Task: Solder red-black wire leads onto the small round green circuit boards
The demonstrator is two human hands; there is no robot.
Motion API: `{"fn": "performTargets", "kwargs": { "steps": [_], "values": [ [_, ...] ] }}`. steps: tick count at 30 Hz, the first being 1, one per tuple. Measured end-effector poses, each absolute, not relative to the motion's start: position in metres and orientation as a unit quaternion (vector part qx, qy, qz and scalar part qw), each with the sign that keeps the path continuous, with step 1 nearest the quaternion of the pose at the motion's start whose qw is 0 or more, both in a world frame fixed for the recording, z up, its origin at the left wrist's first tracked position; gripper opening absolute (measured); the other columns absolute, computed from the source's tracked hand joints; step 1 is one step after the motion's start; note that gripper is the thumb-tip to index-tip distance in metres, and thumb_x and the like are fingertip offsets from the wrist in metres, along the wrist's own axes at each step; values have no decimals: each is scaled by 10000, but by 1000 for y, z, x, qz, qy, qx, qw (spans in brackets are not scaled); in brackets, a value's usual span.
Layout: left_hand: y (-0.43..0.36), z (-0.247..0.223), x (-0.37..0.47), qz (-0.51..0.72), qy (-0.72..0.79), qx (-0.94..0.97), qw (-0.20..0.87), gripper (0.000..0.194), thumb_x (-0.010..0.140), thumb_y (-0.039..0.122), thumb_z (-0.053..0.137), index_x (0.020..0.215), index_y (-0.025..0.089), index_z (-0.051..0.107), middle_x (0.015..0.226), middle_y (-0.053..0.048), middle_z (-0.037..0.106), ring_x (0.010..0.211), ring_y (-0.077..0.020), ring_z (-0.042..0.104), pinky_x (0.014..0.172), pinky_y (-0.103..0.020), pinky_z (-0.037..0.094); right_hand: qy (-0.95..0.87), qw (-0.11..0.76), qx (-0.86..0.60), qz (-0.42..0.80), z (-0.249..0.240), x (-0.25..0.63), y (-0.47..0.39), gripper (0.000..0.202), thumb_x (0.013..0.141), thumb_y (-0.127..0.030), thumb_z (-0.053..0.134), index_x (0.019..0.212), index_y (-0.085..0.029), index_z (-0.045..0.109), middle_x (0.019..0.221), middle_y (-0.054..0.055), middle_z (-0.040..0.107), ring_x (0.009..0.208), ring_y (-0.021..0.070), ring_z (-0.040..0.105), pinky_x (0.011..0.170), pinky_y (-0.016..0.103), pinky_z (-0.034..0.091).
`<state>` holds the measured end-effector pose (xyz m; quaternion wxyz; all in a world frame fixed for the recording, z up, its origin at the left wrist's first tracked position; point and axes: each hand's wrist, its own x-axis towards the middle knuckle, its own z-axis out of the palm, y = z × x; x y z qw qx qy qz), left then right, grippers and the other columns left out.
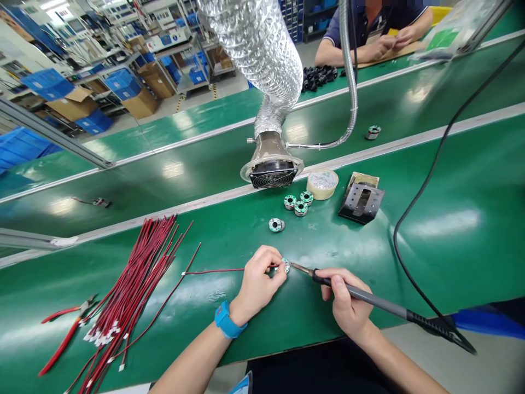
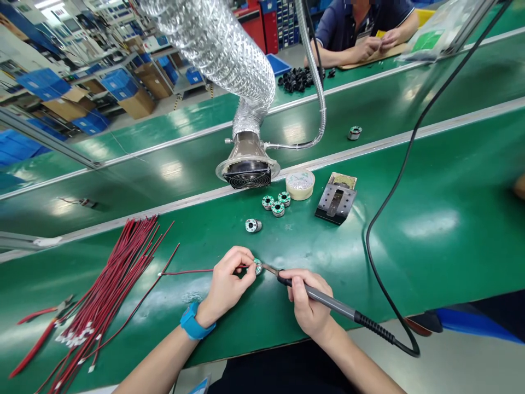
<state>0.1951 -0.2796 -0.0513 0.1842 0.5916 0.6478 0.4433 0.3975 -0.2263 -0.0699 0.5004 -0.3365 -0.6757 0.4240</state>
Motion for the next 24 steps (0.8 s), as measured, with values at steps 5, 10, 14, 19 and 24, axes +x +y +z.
{"fn": "performTargets", "kwargs": {
  "steps": [5,10,14,19,24],
  "values": [
    [-280,-53,195,444,643,599,174,157,899,72,669,820,194,610,924,-26,657,788,-119,610,634,-222,434,-697,485,-322,418,-70,396,-224,276,1079,-217,483,1015,-207,751,567,-48,616,478,115,605,523,250,489],
    [-280,-54,195,442,642,607,157,157,900,68,668,834,195,603,933,-25,654,794,-120,610,661,-229,446,-703,495,-313,405,-69,395,-224,266,1068,-184,490,1014,-226,747,581,-60,619,486,101,606,537,236,485],
    [-280,-53,196,439,642,609,156,161,905,71,659,828,196,593,928,-26,652,810,-127,617,677,-236,453,-696,495,-320,410,-68,395,-224,269,1070,-201,491,1010,-225,751,567,-63,607,476,100,598,530,233,483],
    [-279,-52,197,431,650,606,156,167,901,73,657,817,196,583,923,-22,643,797,-124,605,683,-234,452,-657,517,-337,434,-70,395,-224,284,1083,-235,480,1007,-220,753,550,-64,596,458,101,583,512,227,482],
    [-279,-52,195,420,650,617,144,172,916,88,637,808,200,563,916,-20,644,793,-125,608,691,-228,460,-653,526,-337,429,-71,396,-221,283,1085,-231,479,1006,-215,751,551,-63,594,443,98,576,490,221,477]
  ]
}}
